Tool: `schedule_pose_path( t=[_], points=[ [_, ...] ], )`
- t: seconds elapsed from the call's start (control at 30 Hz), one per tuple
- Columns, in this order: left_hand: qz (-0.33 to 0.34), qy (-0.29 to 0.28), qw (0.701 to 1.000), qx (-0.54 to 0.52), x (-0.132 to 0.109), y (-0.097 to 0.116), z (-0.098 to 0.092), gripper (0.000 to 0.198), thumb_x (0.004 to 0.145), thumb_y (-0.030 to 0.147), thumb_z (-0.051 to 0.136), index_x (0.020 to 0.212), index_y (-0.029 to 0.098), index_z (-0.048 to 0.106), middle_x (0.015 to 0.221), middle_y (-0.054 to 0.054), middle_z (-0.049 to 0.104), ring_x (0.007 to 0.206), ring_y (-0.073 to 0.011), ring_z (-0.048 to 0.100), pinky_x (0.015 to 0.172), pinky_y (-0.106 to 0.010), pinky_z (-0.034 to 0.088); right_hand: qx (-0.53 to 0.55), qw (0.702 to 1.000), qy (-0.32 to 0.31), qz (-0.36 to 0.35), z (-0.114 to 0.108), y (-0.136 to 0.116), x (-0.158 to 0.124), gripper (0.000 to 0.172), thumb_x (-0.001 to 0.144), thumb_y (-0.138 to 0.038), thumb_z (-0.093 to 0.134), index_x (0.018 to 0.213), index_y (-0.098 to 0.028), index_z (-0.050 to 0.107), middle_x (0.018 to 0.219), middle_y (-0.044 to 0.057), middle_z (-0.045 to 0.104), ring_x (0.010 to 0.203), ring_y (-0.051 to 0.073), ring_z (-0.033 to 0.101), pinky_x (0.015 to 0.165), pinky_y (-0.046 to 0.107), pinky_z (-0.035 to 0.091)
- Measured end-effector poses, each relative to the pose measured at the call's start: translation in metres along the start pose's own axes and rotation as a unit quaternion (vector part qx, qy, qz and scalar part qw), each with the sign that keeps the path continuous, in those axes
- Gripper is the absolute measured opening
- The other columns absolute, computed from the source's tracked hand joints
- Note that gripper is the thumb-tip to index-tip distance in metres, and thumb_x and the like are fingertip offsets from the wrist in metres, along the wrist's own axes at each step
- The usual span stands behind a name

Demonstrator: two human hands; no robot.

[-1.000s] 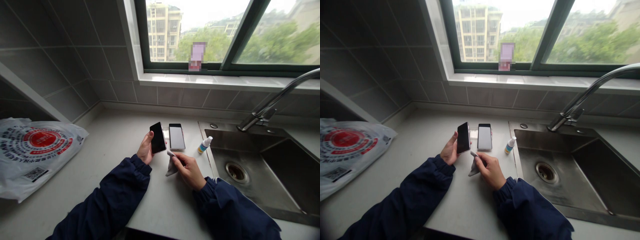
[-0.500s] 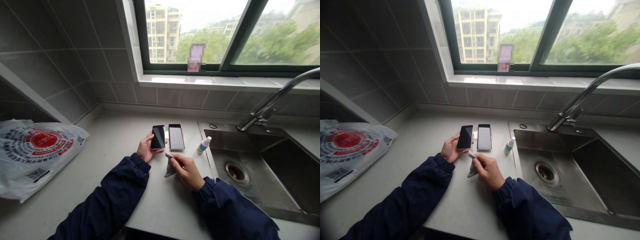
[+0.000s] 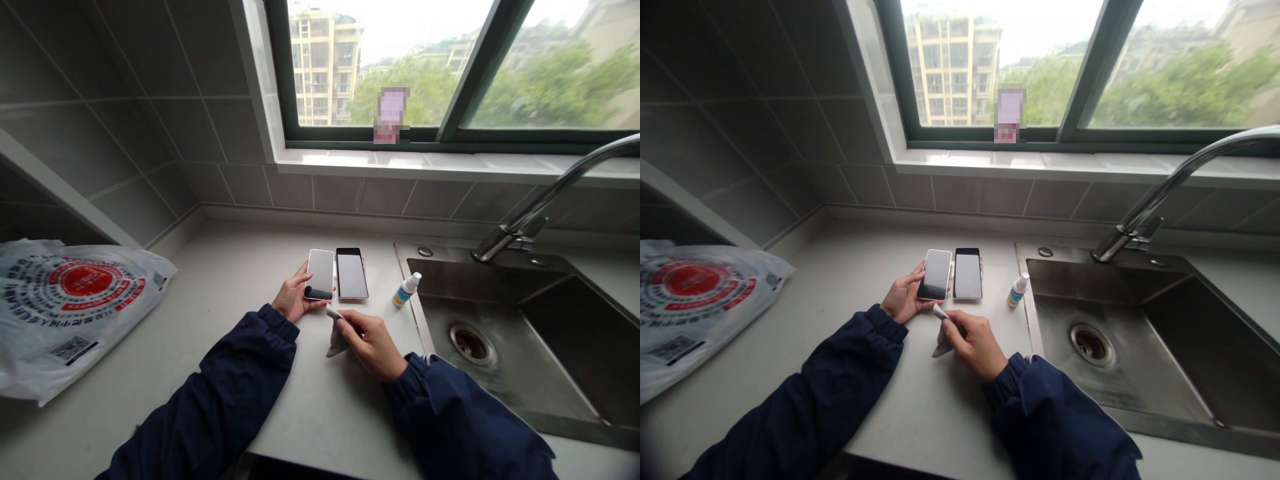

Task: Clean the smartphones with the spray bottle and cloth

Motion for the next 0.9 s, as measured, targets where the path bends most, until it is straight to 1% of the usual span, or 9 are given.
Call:
schedule_pose_path(
  t=[0.1,0.17,0.33,0.43,0.57,0.67,0.73,0.83,0.9],
  points=[
    [-0.006,0.004,1.000,0.002,0.002,-0.002,-0.002,0.066,0.087,0.036,0.060,0.148,0.039,0.037,0.133,-0.010,0.058,0.099,-0.0264,0.070,0.070,-0.040,0.064,0.001,1.000,-0.002,0.000,0.000,0.001,0.000,0.028,0.098,-0.036,0.052,0.111,-0.019,0.071,0.081,0.002,0.069,0.067,0.014,0.060,0.064,0.024,0.046],
    [-0.006,0.022,1.000,0.010,0.003,-0.003,-0.005,0.064,0.086,0.034,0.062,0.145,0.038,0.040,0.132,-0.010,0.059,0.095,-0.0254,0.071,0.070,-0.041,0.064,0.002,1.000,-0.003,-0.001,0.001,0.001,0.001,0.029,0.098,-0.036,0.052,0.111,-0.019,0.071,0.079,0.002,0.069,0.066,0.014,0.060,0.063,0.024,0.046],
    [0.007,0.081,0.996,0.023,0.004,-0.006,-0.013,0.050,0.082,0.027,0.067,0.131,0.027,0.055,0.129,-0.011,0.059,0.088,-0.0204,0.069,0.071,-0.043,0.065,-0.008,1.000,-0.005,-0.002,0.001,-0.001,0.001,0.029,0.099,-0.037,0.050,0.111,-0.019,0.071,0.079,0.002,0.068,0.067,0.015,0.060,0.064,0.025,0.046],
    [0.028,0.109,0.993,0.029,0.003,-0.005,-0.017,0.047,0.079,0.022,0.070,0.125,0.022,0.058,0.128,-0.012,0.059,0.088,-0.0200,0.068,0.071,-0.042,0.065,-0.010,1.000,-0.007,-0.001,0.001,-0.001,0.001,0.029,0.099,-0.036,0.050,0.111,-0.019,0.071,0.080,0.002,0.069,0.068,0.015,0.061,0.064,0.025,0.047],
    [0.058,0.118,0.991,0.033,0.001,-0.004,-0.019,0.056,0.077,0.018,0.073,0.130,0.021,0.054,0.125,-0.012,0.061,0.086,-0.0204,0.070,0.073,-0.040,0.065,-0.012,1.000,-0.008,-0.002,0.002,-0.002,0.000,0.030,0.099,-0.036,0.050,0.112,-0.019,0.071,0.080,0.002,0.069,0.068,0.015,0.061,0.065,0.025,0.048],
    [0.067,0.105,0.991,0.053,0.002,-0.003,-0.018,0.062,0.078,0.020,0.074,0.135,0.020,0.049,0.124,-0.013,0.062,0.085,-0.0214,0.071,0.074,-0.038,0.064,-0.010,1.000,-0.009,-0.003,0.002,-0.003,-0.001,0.030,0.098,-0.036,0.050,0.111,-0.019,0.071,0.080,0.002,0.069,0.069,0.015,0.062,0.066,0.025,0.048],
    [0.069,0.097,0.988,0.094,0.003,-0.003,-0.017,0.076,0.077,0.024,0.076,0.144,0.024,0.041,0.131,-0.014,0.060,0.087,-0.0234,0.072,0.068,-0.036,0.064,-0.009,1.000,-0.008,-0.003,0.002,-0.003,0.000,0.030,0.098,-0.036,0.050,0.111,-0.018,0.071,0.081,0.002,0.069,0.069,0.016,0.062,0.067,0.026,0.049],
    [0.082,0.093,0.978,0.168,0.004,-0.001,-0.017,0.100,0.073,0.027,0.082,0.155,0.031,0.024,0.145,-0.016,0.050,0.089,-0.0252,0.072,0.059,-0.031,0.063,-0.009,1.000,-0.007,-0.005,0.001,-0.004,0.000,0.031,0.098,-0.036,0.051,0.112,-0.018,0.071,0.081,0.002,0.070,0.069,0.016,0.062,0.066,0.026,0.049],
    [0.097,0.104,0.968,0.206,0.004,0.003,-0.020,0.110,0.068,0.025,0.086,0.157,0.030,0.021,0.150,-0.019,0.044,0.093,-0.0257,0.072,0.055,-0.027,0.061,-0.008,1.000,-0.007,-0.006,0.001,-0.004,0.000,0.030,0.098,-0.036,0.051,0.112,-0.018,0.071,0.081,0.002,0.070,0.068,0.015,0.062,0.065,0.025,0.048]
  ],
)
Point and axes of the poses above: each hand's wrist, its own x-axis towards the middle knuckle, its own z-axis out of the palm, y = z × x, the point moved 10 cm from there along x, towards the middle knuckle
